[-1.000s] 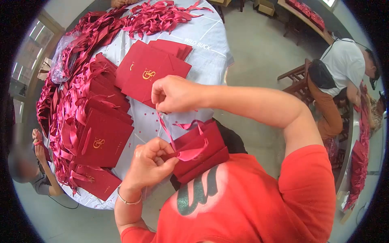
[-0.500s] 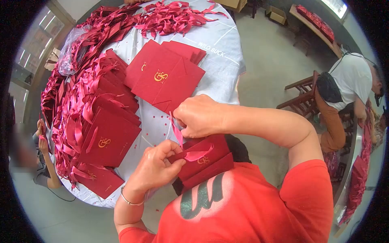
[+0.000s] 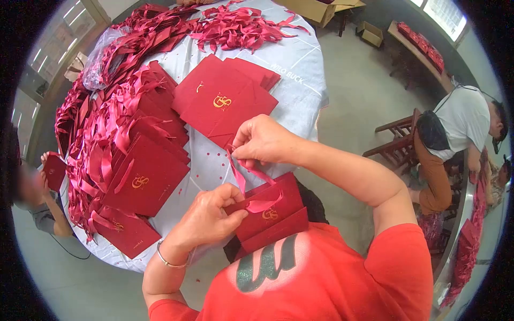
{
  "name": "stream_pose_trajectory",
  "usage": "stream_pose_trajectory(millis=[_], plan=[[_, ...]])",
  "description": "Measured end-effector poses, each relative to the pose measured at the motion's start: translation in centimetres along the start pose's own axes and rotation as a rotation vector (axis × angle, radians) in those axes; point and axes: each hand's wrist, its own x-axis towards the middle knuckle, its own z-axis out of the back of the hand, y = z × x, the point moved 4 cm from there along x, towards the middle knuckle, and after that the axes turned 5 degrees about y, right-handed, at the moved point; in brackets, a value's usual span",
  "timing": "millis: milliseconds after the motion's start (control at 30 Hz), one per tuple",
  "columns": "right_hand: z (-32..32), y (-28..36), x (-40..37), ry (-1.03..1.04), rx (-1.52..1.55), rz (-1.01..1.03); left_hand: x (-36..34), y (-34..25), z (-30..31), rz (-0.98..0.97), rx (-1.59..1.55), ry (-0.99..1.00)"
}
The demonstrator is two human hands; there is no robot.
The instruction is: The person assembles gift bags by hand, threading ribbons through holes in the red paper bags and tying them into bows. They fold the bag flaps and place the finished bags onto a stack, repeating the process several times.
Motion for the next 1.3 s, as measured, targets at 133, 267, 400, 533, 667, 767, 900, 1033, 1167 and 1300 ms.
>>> stream_pose_trajectory(millis=[133, 267, 400, 533, 667, 767, 900, 1033, 1167, 1300], plan=[[-0.2, -0.2, 0.6, -0.020, -0.047, 0.016, -0.1, -0.3, 0.3, 0.086, -0.003, 0.074], [-0.3, 1.1, 0.4, 0.004, -0.075, -0.049, -0.3, -0.4, 0.2, 0.076, 0.013, 0.084], [-0.2, 0.6, 1.0, 0.016, -0.114, -0.106, -0.4, -0.6, 0.2, 0.061, 0.021, 0.082], [-0.3, 0.5, 1.3, -0.007, -0.257, -0.106, -0.4, -0.6, 0.2, 0.037, 0.022, 0.073], [-1.1, 2.0, 1.0, -0.030, -0.422, -0.062, -0.4, -0.7, 0.1, 0.047, 0.041, 0.070], [-1.3, 2.0, 1.4, -0.049, -0.563, 0.028, -0.3, -0.4, -0.2, -0.068, 0.032, -0.025], [-0.8, 1.8, 1.2, -0.157, -0.565, 0.098, -0.2, -0.6, 0.0, 0.019, 0.033, 0.064], [-0.4, 1.4, 1.3, -0.280, -0.448, 0.221, -0.2, 0.2, 0.0, -0.022, -0.012, 0.067], [0.5, 1.5, 2.1, -0.456, -0.438, 0.324, 0.0, 0.4, 0.1, -0.102, 0.057, 0.033], [0.2, 1.0, 2.6, -0.508, -0.411, 0.342, 0.0, 1.0, -0.1, -0.149, 0.039, 0.011]])
